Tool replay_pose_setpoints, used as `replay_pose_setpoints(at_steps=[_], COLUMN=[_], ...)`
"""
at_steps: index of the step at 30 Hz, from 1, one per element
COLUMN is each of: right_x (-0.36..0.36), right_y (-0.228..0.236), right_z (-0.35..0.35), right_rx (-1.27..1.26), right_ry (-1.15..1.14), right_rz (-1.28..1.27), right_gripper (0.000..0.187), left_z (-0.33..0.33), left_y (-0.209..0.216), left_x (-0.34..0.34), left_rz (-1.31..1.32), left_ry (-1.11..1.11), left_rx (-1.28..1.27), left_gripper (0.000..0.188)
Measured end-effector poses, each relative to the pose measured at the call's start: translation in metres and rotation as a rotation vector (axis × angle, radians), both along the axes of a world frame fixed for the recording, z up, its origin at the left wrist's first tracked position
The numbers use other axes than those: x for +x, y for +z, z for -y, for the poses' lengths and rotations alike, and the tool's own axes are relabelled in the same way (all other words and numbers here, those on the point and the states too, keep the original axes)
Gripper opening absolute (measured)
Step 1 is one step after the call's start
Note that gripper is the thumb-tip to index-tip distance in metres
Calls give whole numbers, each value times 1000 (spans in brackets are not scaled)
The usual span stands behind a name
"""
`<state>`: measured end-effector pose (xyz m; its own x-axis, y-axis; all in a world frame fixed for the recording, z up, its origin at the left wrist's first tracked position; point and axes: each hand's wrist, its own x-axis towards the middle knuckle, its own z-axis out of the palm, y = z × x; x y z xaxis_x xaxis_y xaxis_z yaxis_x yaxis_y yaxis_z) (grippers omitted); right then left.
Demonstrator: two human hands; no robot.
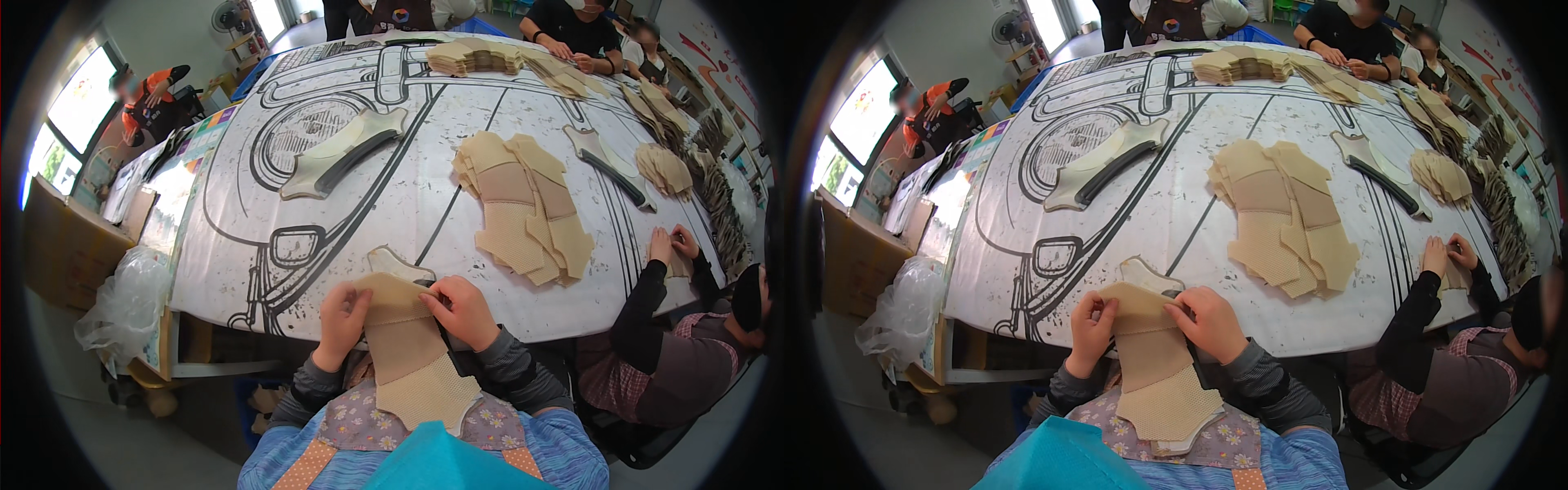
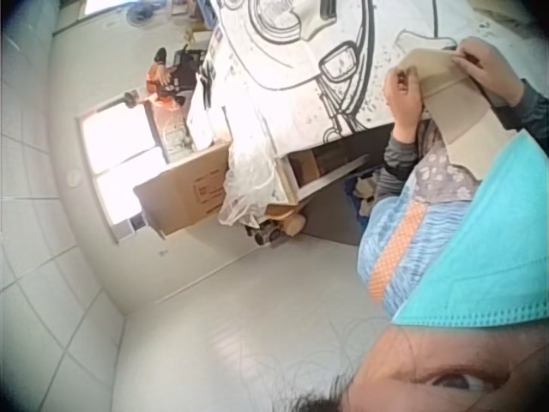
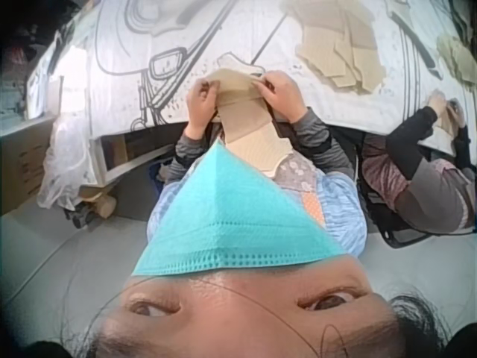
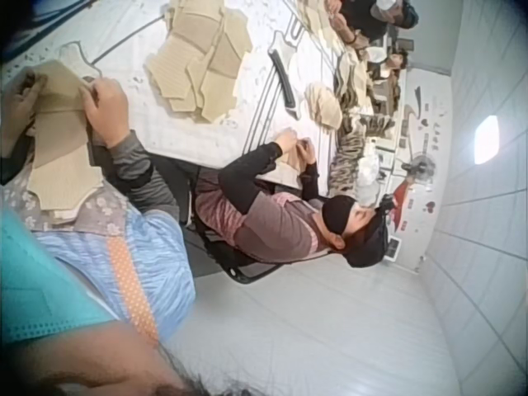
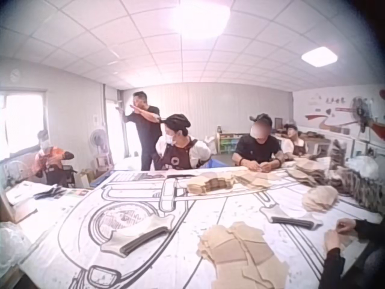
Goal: Manually aligning and assembling multiple layers of synthetic shoe upper components at a production table.
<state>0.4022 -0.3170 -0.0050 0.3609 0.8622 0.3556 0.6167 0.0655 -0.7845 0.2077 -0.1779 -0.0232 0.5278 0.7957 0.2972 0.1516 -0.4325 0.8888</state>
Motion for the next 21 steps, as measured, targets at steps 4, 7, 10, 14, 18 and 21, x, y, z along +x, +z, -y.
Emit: replay_pose_setpoints(at_steps=[4, 7, 10, 14, 18, 21], right_x=[0, 0, 0, -1, 1, -1], right_y=[0, 2, -1, 1, 1, 2], right_z=[0, 2, 1, 0, -1, -3], right_rx=[4, -50, -1, 12, -16, -13], right_ry=[1, 11, -3, -26, -27, -26], right_rz=[9, -10, -1, -28, -5, -28], right_gripper=[21, 21, 21, 21, 19, 19], left_z=[1, 2, 1, -1, -2, -4], left_y=[1, 2, 0, -1, 0, -6], left_x=[1, 1, 1, 0, 0, 0], left_rz=[-9, -12, -3, -20, -46, -9], left_ry=[8, 15, 9, 15, 28, 44], left_rx=[0, 1, 25, 4, -11, -26], left_gripper=[20, 20, 20, 19, 19, 17])
